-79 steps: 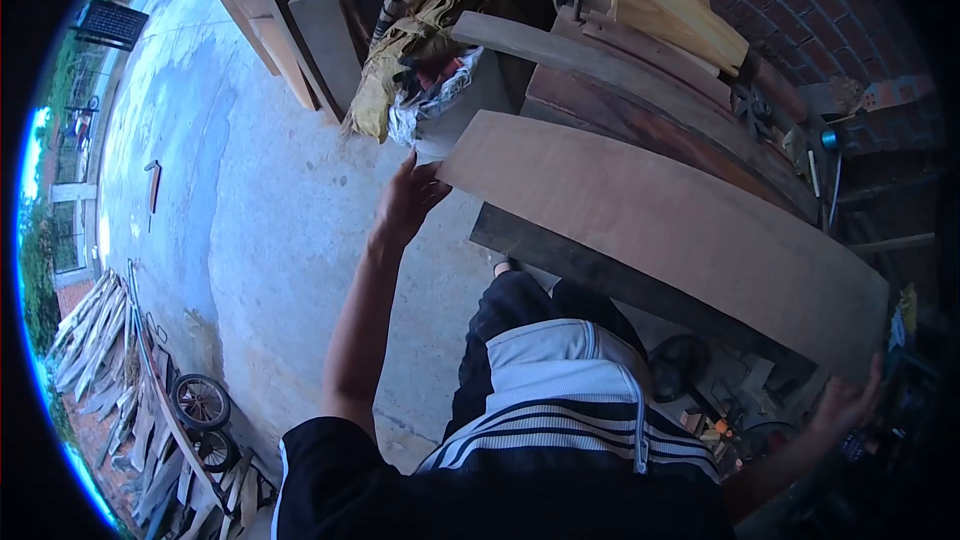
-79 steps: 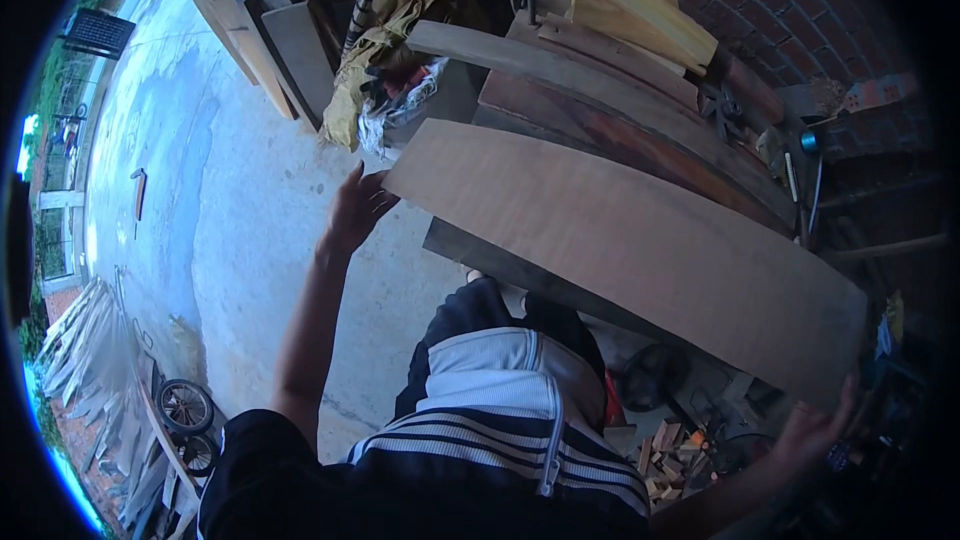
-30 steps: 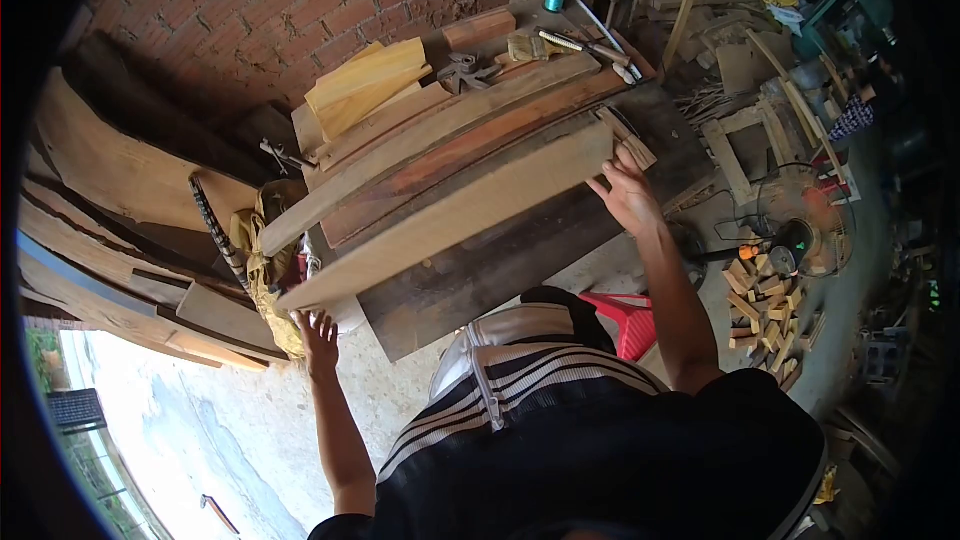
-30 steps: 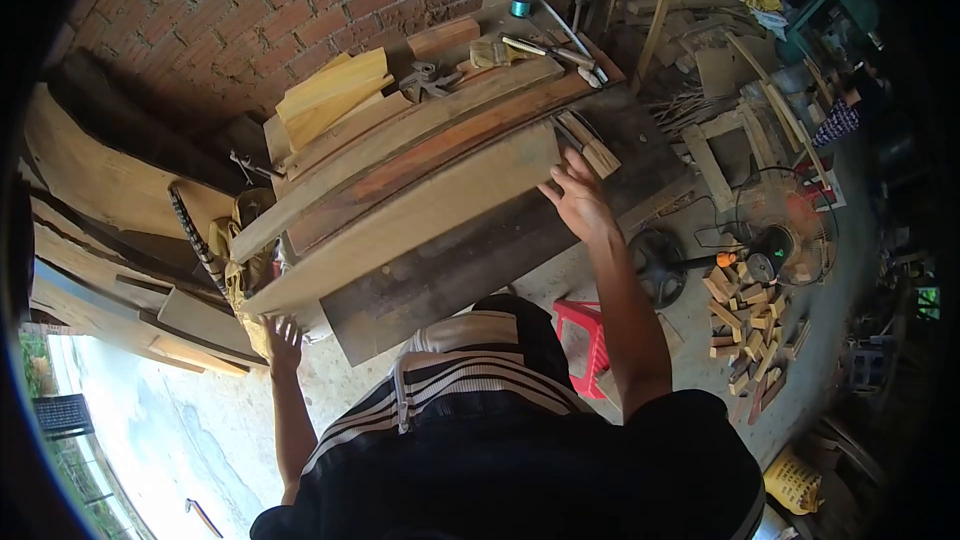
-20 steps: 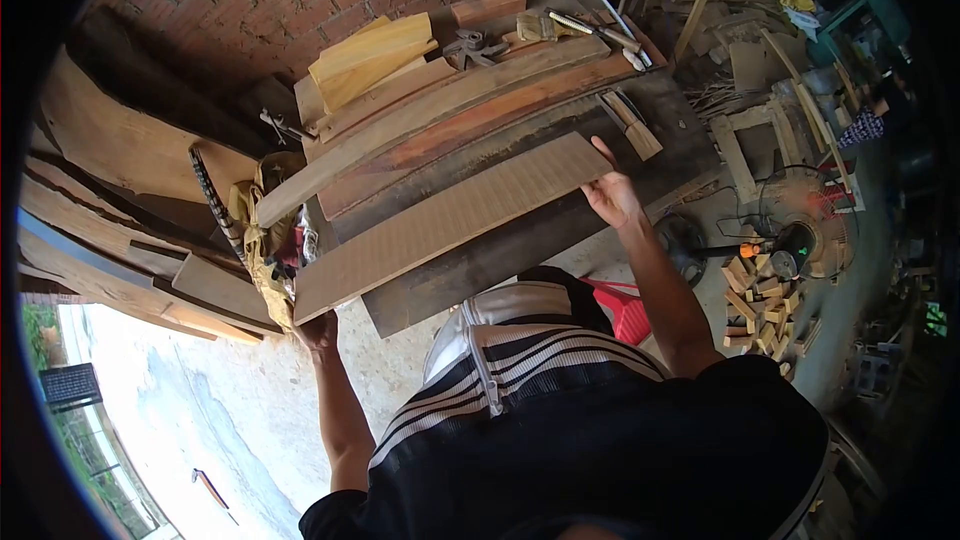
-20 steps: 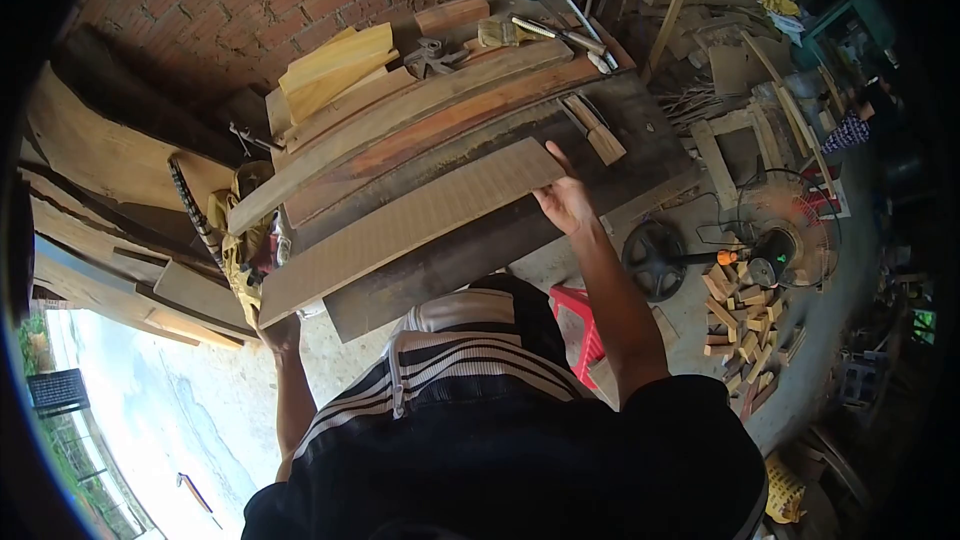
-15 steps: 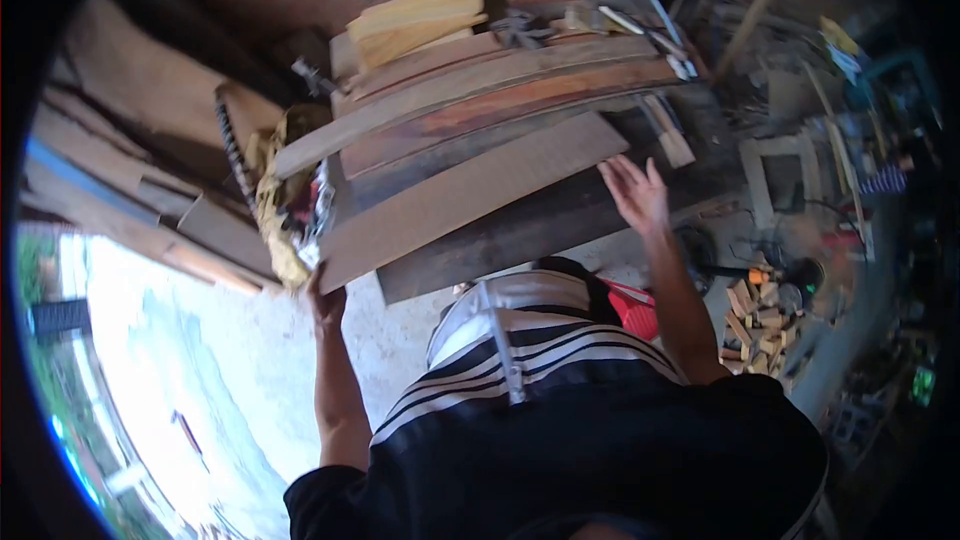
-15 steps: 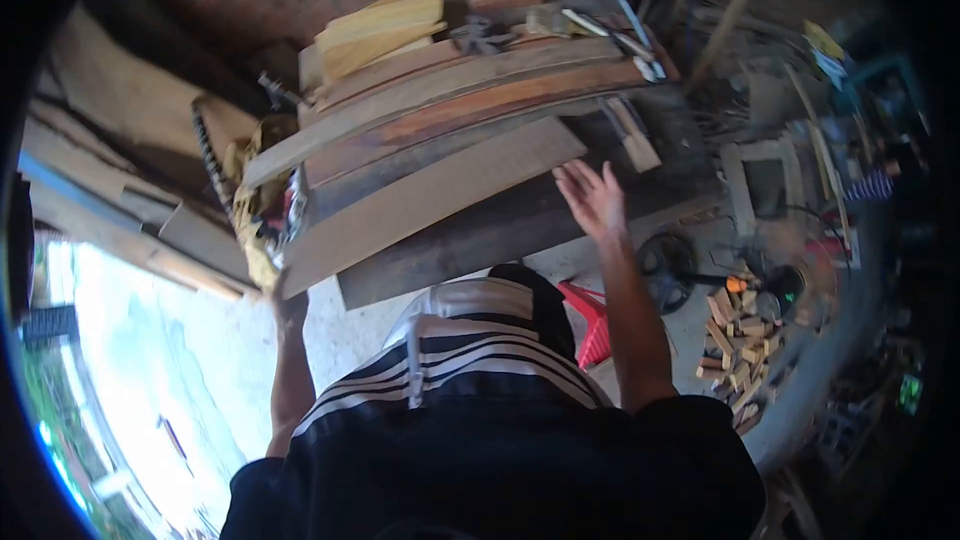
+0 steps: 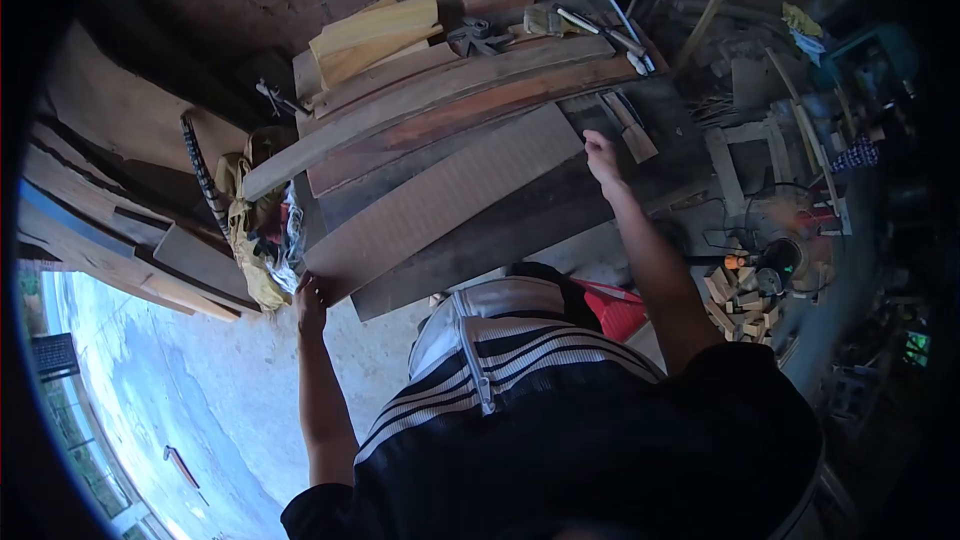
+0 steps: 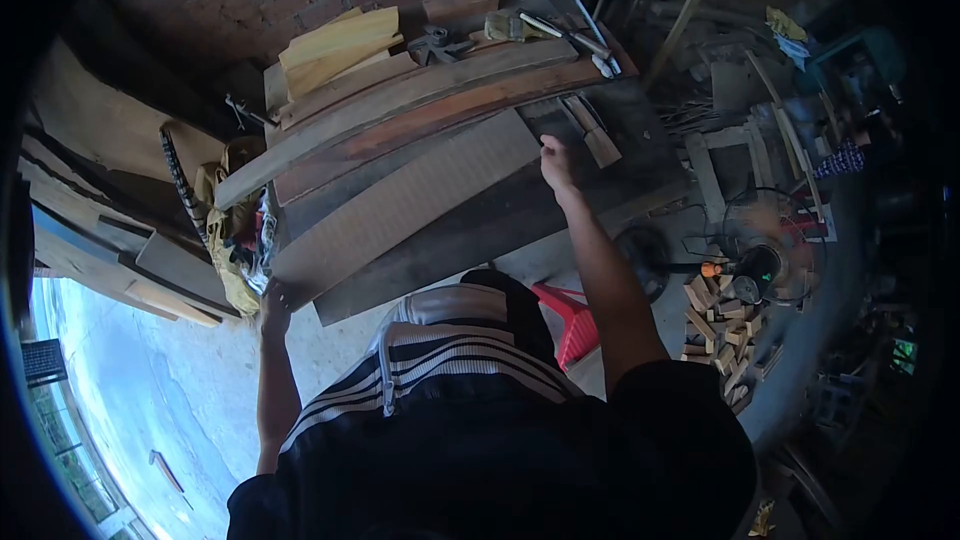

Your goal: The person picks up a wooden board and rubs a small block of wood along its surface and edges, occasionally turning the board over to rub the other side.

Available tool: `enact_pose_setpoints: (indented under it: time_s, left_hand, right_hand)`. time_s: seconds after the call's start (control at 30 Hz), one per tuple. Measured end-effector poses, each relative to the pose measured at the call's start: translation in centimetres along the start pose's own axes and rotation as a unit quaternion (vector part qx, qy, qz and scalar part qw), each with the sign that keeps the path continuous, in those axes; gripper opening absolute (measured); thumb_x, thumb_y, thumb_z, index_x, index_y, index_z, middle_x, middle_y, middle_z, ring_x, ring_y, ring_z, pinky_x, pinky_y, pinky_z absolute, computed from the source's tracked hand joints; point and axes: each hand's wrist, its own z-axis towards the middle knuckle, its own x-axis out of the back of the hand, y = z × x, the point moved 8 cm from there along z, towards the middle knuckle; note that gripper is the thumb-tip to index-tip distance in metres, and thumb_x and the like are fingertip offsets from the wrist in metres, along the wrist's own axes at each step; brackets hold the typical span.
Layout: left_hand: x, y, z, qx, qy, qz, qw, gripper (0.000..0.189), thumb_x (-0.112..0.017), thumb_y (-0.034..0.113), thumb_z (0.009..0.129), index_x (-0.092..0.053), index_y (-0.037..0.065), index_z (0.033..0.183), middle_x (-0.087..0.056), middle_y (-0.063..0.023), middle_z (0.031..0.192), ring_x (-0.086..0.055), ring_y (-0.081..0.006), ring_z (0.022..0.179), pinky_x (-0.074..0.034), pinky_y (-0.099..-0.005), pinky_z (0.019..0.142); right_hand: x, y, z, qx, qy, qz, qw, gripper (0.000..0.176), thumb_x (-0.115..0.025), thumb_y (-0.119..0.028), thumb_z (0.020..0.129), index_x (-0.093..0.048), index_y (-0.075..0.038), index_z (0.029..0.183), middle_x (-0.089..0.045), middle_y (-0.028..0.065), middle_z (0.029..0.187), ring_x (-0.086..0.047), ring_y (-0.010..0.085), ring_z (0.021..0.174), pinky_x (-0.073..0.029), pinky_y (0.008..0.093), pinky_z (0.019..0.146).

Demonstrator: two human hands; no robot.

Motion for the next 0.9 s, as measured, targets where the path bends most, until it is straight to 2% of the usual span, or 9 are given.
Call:
enact_pose_setpoints:
  time_s: [0.07, 0.17, 0.3, 0.37, 0.43, 0.47, 0.53, 0.7, 0.9]
  left_hand:
    - [0.8, -0.6, 0.4, -0.022, -0.009, 0.020, 1.000, 0.038, -0.045, 0.007, 0.088, -0.058, 0.010, 0.124, -0.059, -0.0008, 0.098, -0.052, -0.0125, 0.083, -0.042, -0.0263, 0.071]
    - [0.5, 0.4, 0.6, -0.114, -0.014, 0.184, 0.976, 0.039, -0.042, 0.005, 0.088, -0.058, 0.006, 0.123, -0.059, -0.0048, 0.111, -0.055, -0.0183, 0.097, -0.043, -0.0270, 0.082]
    - [1.0, -2.4, 1.5, 0.087, 0.022, -0.133, 0.987, 0.044, -0.041, 0.000, 0.086, -0.051, 0.004, 0.129, -0.054, -0.0092, 0.126, -0.052, -0.0224, 0.112, -0.040, -0.0316, 0.096]
    - [-0.2, -0.3, 0.8, 0.063, -0.008, -0.068, 0.996, 0.045, -0.041, 0.001, 0.087, -0.048, 0.005, 0.131, -0.054, -0.0090, 0.126, -0.050, -0.0219, 0.116, -0.038, -0.0330, 0.100]
    - [-1.2, 0.4, 0.5, 0.081, 0.007, -0.148, 0.986, 0.043, -0.041, 0.003, 0.088, -0.050, 0.005, 0.130, -0.055, -0.0084, 0.123, -0.051, -0.0203, 0.114, -0.038, -0.0336, 0.100]
    - [-1.8, 2.4, 0.6, -0.076, -0.029, 0.100, 0.992, 0.043, -0.044, 0.006, 0.087, -0.052, 0.005, 0.129, -0.057, -0.0069, 0.117, -0.052, -0.0185, 0.110, -0.040, -0.0330, 0.096]
    - [-0.1, -0.6, 3.3, -0.073, -0.023, 0.093, 0.993, 0.043, -0.045, 0.007, 0.086, -0.053, 0.005, 0.129, -0.058, -0.0068, 0.116, -0.052, -0.0179, 0.108, -0.040, -0.0317, 0.094]
    - [0.3, 0.3, 5.2, 0.093, 0.140, -0.005, 0.986, 0.039, -0.049, 0.012, 0.085, -0.063, 0.001, 0.119, -0.065, -0.0080, 0.103, -0.059, -0.0169, 0.091, -0.047, -0.0294, 0.081]
    - [-0.6, 1.9, 3.5, 0.094, 0.198, 0.178, 0.959, 0.049, -0.049, 0.026, 0.092, -0.048, 0.004, 0.135, -0.060, -0.0145, 0.121, -0.057, -0.0261, 0.105, -0.044, -0.0347, 0.090]
  right_hand:
    - [-0.2, 0.3, 1.3, 0.116, 0.079, -0.207, 0.968, 0.035, -0.051, -0.015, 0.087, -0.059, -0.005, 0.120, -0.058, 0.0195, 0.121, -0.054, 0.0375, 0.112, -0.043, 0.0435, 0.096]
    - [-2.0, -0.4, 0.6, 0.117, 0.041, -0.335, 0.934, 0.031, -0.053, -0.016, 0.085, -0.058, -0.002, 0.112, -0.057, 0.0208, 0.113, -0.051, 0.0366, 0.112, -0.041, 0.0450, 0.098]
    - [-1.7, -0.3, -0.8, 0.026, 0.066, -0.305, 0.950, 0.038, -0.058, -0.020, 0.084, -0.057, -0.004, 0.118, -0.054, 0.0217, 0.116, -0.052, 0.0360, 0.110, -0.043, 0.0406, 0.096]
    - [-0.8, 0.0, -2.9, 0.026, 0.067, -0.298, 0.952, 0.035, -0.060, -0.014, 0.082, -0.060, -0.005, 0.115, -0.054, 0.0205, 0.115, -0.053, 0.0350, 0.108, -0.044, 0.0402, 0.093]
    - [-3.1, -1.8, -5.7, 0.242, -0.057, -0.231, 0.941, 0.033, -0.061, -0.008, 0.079, -0.062, -0.007, 0.112, -0.054, 0.0187, 0.112, -0.054, 0.0343, 0.104, -0.044, 0.0416, 0.092]
    - [-3.8, -1.7, -6.2, 0.241, -0.065, -0.232, 0.940, 0.033, -0.061, -0.008, 0.079, -0.062, -0.007, 0.112, -0.054, 0.0187, 0.112, -0.054, 0.0343, 0.104, -0.044, 0.0416, 0.092]
    - [-3.5, -3.8, -7.2, 0.312, 0.029, -0.208, 0.927, 0.035, -0.064, -0.008, 0.076, -0.061, -0.010, 0.111, -0.056, 0.0135, 0.108, -0.054, 0.0326, 0.102, -0.044, 0.0439, 0.087]
    - [5.7, -4.5, -1.5, 0.179, 0.231, -0.309, 0.905, 0.058, -0.068, -0.022, 0.079, -0.046, -0.011, 0.131, -0.048, 0.0147, 0.125, -0.045, 0.0355, 0.116, -0.041, 0.0509, 0.092]
    - [8.2, -1.4, 4.8, 0.030, 0.131, -0.416, 0.900, 0.074, -0.069, -0.039, 0.081, -0.035, -0.008, 0.139, -0.042, 0.0165, 0.135, -0.043, 0.0361, 0.122, -0.039, 0.0535, 0.096]
